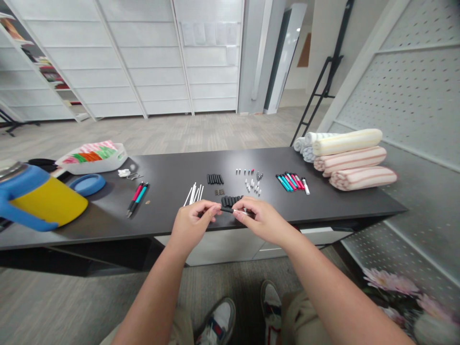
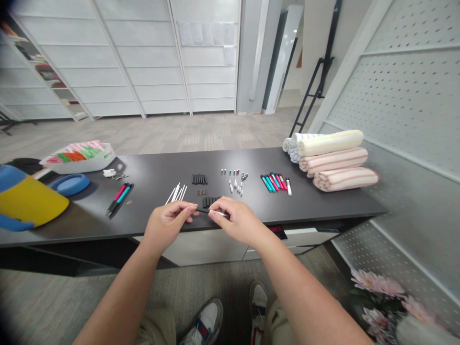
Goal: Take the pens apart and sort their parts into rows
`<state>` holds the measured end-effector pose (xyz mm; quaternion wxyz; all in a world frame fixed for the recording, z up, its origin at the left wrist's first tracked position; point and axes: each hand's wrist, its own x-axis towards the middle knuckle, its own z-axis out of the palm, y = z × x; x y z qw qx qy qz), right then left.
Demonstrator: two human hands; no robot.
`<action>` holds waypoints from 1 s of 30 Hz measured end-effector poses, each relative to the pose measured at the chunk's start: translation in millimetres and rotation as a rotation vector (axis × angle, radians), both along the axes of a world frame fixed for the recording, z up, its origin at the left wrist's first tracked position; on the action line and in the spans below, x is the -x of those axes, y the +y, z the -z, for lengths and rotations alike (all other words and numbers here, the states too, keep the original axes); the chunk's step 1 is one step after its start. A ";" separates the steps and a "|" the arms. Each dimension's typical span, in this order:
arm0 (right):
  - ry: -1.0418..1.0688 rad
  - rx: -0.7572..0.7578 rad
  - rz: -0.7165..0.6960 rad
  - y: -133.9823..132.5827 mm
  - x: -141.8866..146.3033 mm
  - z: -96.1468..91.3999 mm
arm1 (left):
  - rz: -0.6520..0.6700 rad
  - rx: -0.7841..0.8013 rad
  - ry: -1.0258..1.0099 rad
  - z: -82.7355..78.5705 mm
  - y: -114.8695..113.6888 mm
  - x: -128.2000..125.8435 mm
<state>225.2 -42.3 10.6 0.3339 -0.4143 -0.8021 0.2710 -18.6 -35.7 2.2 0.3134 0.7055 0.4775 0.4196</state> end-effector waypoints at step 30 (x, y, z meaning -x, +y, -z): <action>0.228 0.315 0.164 -6.2 43.1 -5.9 | -0.084 -0.165 0.017 6.7 3.2 1.4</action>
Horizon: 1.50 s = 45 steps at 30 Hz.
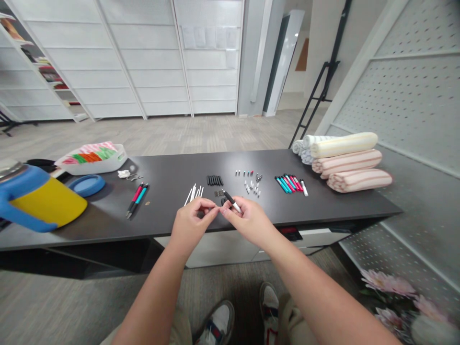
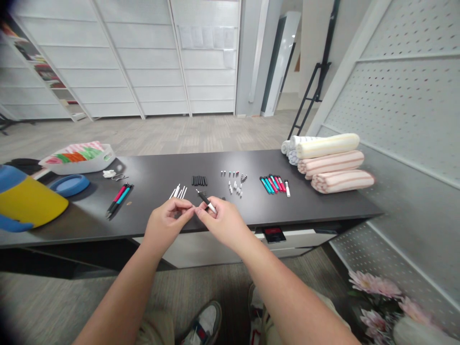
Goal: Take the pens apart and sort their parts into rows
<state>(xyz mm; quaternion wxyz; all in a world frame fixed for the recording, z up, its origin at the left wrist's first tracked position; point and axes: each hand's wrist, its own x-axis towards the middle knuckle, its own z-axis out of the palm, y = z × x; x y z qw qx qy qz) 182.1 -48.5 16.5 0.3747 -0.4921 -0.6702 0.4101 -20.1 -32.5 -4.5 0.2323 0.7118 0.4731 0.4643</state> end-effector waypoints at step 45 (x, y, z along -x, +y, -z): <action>-1.085 -0.032 0.584 71.3 -104.3 -9.5 | -0.024 -0.414 0.312 23.1 -5.1 -14.5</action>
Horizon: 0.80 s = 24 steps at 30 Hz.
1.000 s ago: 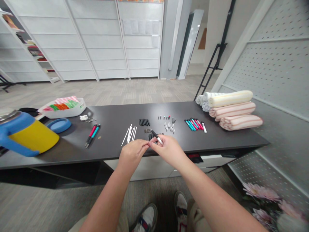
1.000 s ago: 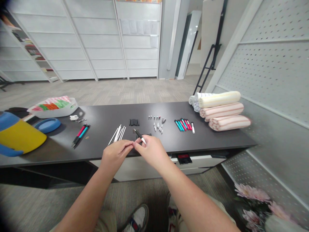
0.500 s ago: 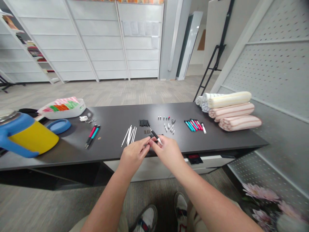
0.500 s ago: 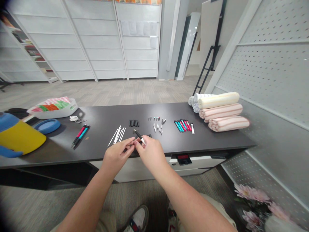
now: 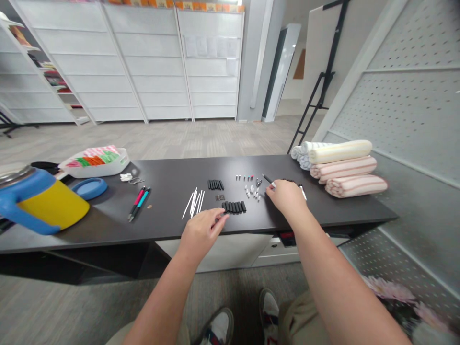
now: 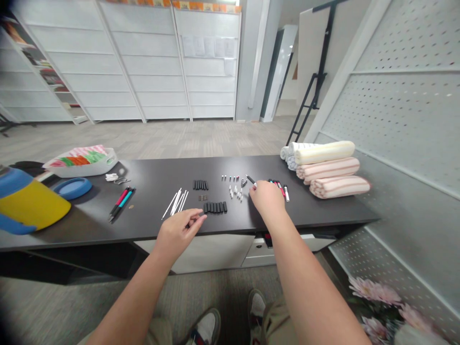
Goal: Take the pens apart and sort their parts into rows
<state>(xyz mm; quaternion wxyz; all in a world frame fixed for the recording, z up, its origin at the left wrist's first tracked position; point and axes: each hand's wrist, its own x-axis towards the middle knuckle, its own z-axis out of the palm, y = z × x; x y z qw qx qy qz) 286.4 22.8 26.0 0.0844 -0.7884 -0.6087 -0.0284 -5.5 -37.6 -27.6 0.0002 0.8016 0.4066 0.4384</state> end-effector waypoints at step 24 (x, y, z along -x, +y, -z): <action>0.087 -0.049 -0.029 4.3 6.2 17.4 | -0.022 -0.001 0.100 -5.7 -1.2 -2.2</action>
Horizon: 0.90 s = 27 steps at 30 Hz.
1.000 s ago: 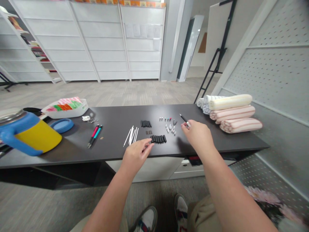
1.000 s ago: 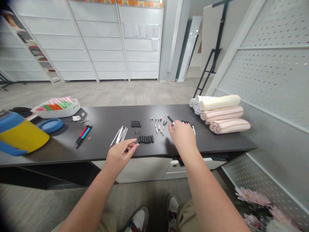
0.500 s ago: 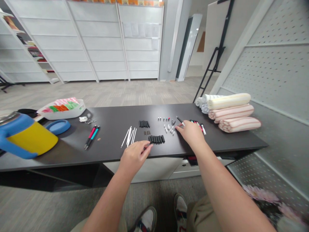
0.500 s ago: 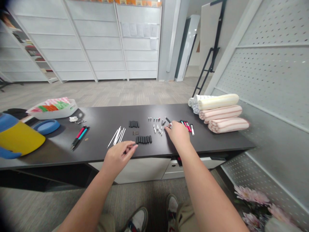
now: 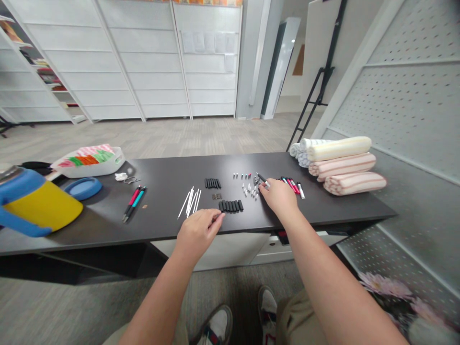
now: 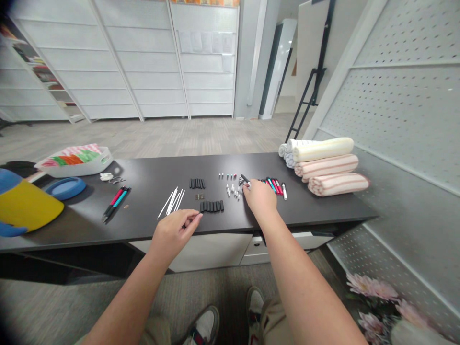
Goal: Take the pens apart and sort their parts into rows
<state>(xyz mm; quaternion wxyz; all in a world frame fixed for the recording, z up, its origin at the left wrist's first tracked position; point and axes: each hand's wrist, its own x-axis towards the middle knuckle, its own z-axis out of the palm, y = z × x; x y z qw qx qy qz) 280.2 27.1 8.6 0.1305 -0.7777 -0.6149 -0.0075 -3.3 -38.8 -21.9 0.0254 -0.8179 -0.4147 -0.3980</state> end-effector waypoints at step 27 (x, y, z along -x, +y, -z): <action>0.058 -0.010 0.037 4.8 4.0 -1.2 | -0.010 0.041 0.017 -0.5 -0.3 -0.9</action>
